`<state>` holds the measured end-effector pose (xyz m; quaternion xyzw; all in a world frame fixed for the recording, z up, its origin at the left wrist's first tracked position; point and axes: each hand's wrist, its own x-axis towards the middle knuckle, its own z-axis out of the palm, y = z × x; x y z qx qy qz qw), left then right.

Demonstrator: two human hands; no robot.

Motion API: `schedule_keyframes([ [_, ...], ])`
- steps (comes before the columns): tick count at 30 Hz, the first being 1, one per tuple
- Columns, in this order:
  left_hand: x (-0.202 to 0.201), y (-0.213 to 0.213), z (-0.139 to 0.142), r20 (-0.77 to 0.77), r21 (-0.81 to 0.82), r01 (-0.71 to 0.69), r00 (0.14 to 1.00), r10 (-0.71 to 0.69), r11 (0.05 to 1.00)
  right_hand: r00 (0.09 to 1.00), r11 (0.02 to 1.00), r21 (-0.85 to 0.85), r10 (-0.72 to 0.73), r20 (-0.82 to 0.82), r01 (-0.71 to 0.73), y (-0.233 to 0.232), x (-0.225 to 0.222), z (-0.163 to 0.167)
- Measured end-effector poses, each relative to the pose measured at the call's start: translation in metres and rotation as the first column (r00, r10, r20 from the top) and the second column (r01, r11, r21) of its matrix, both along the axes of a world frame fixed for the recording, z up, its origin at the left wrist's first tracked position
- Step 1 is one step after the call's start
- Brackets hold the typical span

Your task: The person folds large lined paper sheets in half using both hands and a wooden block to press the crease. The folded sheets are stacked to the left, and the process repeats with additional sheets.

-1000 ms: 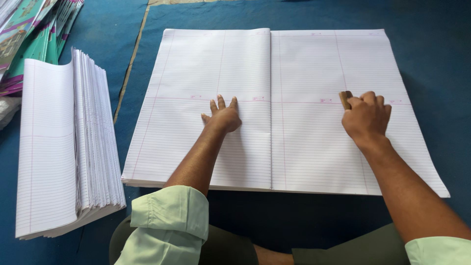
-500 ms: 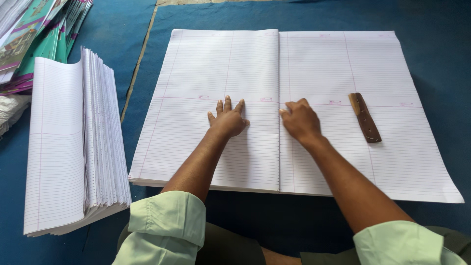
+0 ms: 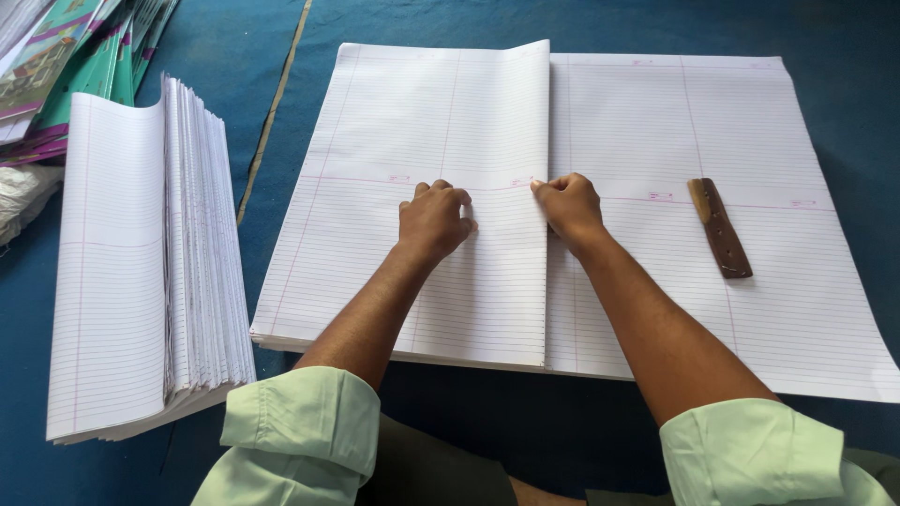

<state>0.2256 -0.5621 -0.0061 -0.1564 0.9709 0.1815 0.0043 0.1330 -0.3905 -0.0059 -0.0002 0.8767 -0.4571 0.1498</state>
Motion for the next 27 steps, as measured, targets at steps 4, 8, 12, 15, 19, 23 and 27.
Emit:
schedule_keyframes([
  [4, 0.0, -0.005, -0.009, -0.137, -0.043, 0.044, 0.989, -0.049, 0.998, 0.998, 0.997, -0.073, 0.035, 0.057, -0.031, -0.001, 0.0, 0.0],
  [8, 0.002, -0.019, -0.01, -0.111, -0.042, 0.047, 0.992, -0.051, 0.998, 0.999, 0.993, -0.107, 0.042, 0.006, -0.042, 0.001, -0.005, -0.004],
  [12, 0.012, -0.044, -0.007, -0.145, -0.044, -0.043, 0.989, 0.036, 0.998, 0.997, 0.992, -0.12, -0.05, -0.059, 0.043, 0.012, -0.017, -0.012],
  [15, 0.02, -0.064, -0.002, -0.107, 0.034, -0.179, 0.978, 0.181, 0.983, 0.993, 0.989, -0.128, -0.089, -0.079, 0.078, 0.029, -0.029, -0.016],
  [19, 0.026, -0.081, 0.004, -0.064, 0.114, -0.365, 0.926, 0.373, 0.924, 0.991, 0.983, -0.147, -0.119, -0.066, 0.108, 0.057, -0.04, -0.015],
  [23, 0.027, -0.083, 0.002, -0.054, 0.112, -0.475, 0.874, 0.482, 0.873, 0.986, 0.97, -0.211, -0.14, -0.095, 0.118, 0.079, -0.039, -0.004],
  [27, 0.023, -0.076, -0.002, -0.051, 0.222, -0.46, 0.875, 0.481, 0.86, 0.982, 0.983, -0.014, -0.184, -0.041, 0.183, 0.099, -0.032, 0.009],
])
